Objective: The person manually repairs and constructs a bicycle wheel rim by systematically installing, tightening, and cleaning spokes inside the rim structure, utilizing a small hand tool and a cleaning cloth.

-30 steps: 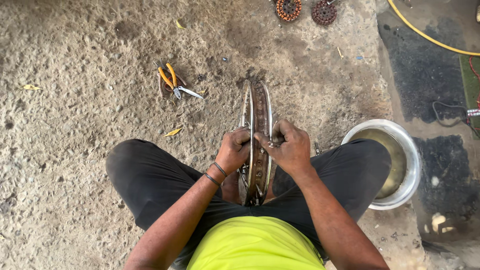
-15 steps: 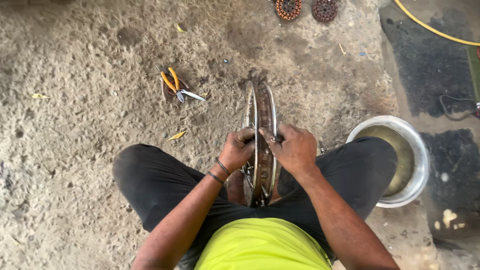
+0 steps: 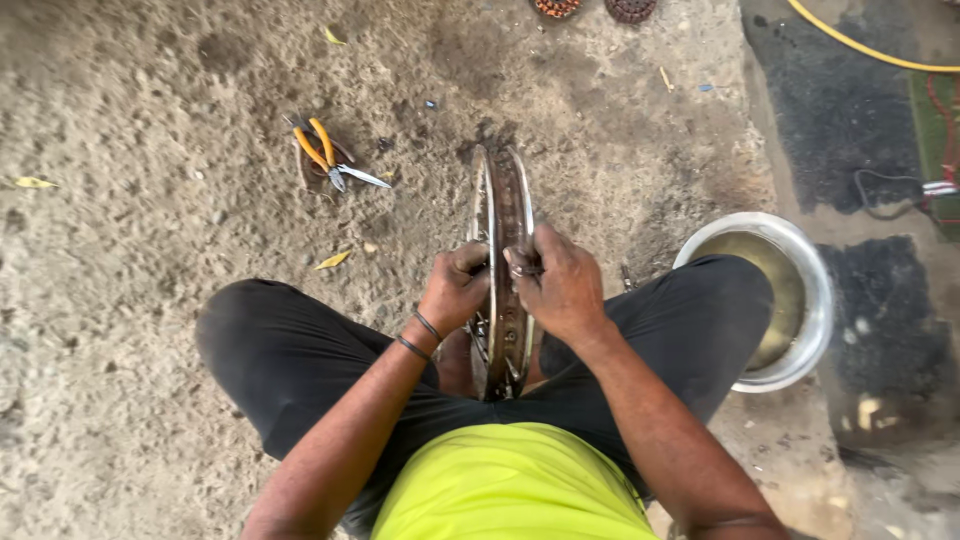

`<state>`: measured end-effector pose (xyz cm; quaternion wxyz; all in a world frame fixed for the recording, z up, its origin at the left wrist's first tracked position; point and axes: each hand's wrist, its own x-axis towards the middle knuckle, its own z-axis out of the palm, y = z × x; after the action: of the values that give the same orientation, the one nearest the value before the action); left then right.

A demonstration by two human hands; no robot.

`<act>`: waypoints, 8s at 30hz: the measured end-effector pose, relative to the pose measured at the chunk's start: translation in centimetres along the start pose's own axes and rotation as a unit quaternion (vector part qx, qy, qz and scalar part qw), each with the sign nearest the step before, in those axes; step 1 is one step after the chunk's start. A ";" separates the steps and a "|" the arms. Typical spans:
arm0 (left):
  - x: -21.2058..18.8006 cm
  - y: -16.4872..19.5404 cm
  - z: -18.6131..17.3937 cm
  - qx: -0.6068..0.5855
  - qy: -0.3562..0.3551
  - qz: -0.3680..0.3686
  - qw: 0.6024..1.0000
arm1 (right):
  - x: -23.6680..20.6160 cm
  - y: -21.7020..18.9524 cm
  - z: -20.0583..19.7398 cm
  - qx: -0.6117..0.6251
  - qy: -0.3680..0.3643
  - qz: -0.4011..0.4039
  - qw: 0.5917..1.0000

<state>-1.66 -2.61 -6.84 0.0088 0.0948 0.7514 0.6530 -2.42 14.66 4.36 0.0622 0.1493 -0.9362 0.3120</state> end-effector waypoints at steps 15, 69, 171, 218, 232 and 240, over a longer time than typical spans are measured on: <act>0.0 0.1 0.1 -0.042 0.010 -0.010 0.999 | 0.0 -0.2 0.1 0.016 0.004 0.000 1.000; 1.4 5.9 5.0 -0.078 0.129 -0.199 0.968 | -8.1 24.5 -13.3 0.321 0.386 0.100 0.859; -0.1 0.8 -7.9 -0.359 0.088 -0.224 0.902 | -2.7 1.0 12.4 0.393 -0.065 -0.040 0.916; 2.9 2.4 -5.5 -0.073 0.135 -0.184 0.971 | 6.6 6.0 16.3 0.462 0.015 0.227 0.857; 3.9 2.1 -5.9 0.094 -0.047 -0.118 0.987 | 6.5 5.1 12.9 0.456 -0.246 0.268 0.812; -1.6 2.7 -5.8 0.393 0.017 -0.101 0.914 | 4.9 4.7 15.6 0.429 -0.047 0.227 0.873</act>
<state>-0.51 -8.16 -3.48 0.0241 0.0028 0.9528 0.3026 -8.92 7.70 -9.72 -0.1245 -0.0405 -0.7205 0.6810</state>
